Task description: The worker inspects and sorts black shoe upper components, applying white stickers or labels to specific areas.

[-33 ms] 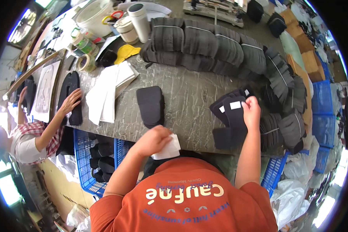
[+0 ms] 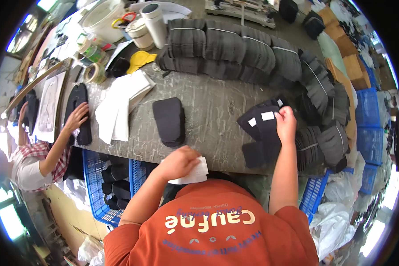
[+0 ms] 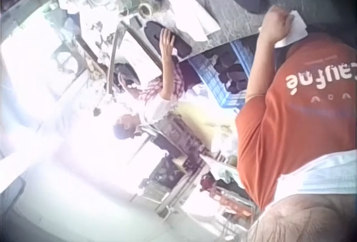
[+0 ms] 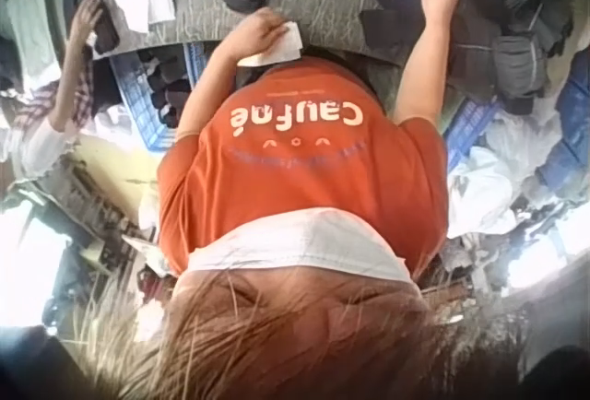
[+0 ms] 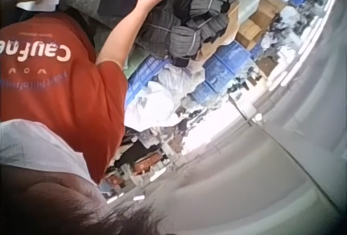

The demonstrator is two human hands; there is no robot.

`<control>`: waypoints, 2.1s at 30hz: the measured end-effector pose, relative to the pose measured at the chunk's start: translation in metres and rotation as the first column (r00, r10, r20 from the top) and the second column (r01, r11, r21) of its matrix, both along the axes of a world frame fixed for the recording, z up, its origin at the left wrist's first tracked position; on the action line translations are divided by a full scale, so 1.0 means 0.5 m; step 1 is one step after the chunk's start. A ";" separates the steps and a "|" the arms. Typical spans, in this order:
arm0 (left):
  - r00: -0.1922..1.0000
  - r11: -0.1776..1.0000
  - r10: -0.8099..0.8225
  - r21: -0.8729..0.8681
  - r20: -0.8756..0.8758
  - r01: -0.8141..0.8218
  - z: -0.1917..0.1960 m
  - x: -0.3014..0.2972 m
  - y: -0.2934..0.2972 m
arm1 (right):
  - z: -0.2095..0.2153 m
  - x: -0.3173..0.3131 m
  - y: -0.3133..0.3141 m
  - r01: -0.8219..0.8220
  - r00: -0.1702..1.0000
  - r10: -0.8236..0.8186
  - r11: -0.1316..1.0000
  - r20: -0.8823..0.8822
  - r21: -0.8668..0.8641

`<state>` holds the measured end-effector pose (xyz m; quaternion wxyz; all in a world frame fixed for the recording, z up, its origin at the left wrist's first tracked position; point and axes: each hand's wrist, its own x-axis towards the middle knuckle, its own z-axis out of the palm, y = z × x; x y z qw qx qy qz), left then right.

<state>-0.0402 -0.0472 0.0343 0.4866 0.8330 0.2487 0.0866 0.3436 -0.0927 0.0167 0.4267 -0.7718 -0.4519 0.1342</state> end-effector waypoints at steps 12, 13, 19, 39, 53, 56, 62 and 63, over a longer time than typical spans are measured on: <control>0.868 0.791 -0.485 0.369 -0.107 0.488 -0.076 0.227 -0.104 | -0.083 -0.049 -0.006 0.107 0.981 -0.099 0.993 -0.168 0.042; 0.840 0.755 -0.513 0.372 -0.177 0.539 -0.083 0.233 -0.106 | -0.073 -0.034 -0.005 0.119 0.983 -0.111 0.992 -0.144 0.043; 0.931 0.882 -0.341 0.300 -0.126 0.364 -0.087 0.175 -0.072 | 0.052 -0.039 -0.011 -0.091 0.822 -0.008 0.985 0.570 0.146; 0.847 0.861 0.508 0.081 -0.157 -0.502 -0.041 0.086 -0.067 | -0.044 -0.334 -0.116 -0.523 0.728 0.402 0.850 -0.555 -0.070; 0.986 0.924 0.047 0.381 -0.162 0.019 -0.083 0.079 -0.121 | -0.105 -0.293 -0.046 -0.449 0.862 0.386 0.882 -0.328 -0.141; 0.982 0.924 0.039 0.380 -0.183 0.034 -0.080 0.080 -0.116 | -0.102 -0.295 -0.045 -0.456 0.863 0.386 0.873 -0.326 -0.173; 0.980 0.927 0.041 0.373 -0.193 0.035 -0.080 0.083 -0.117 | -0.093 -0.301 -0.043 -0.440 0.882 0.372 0.871 -0.290 -0.218; 0.980 0.926 0.044 0.376 -0.194 0.033 -0.079 0.083 -0.118 | -0.091 -0.302 -0.042 -0.439 0.882 0.372 0.871 -0.290 -0.219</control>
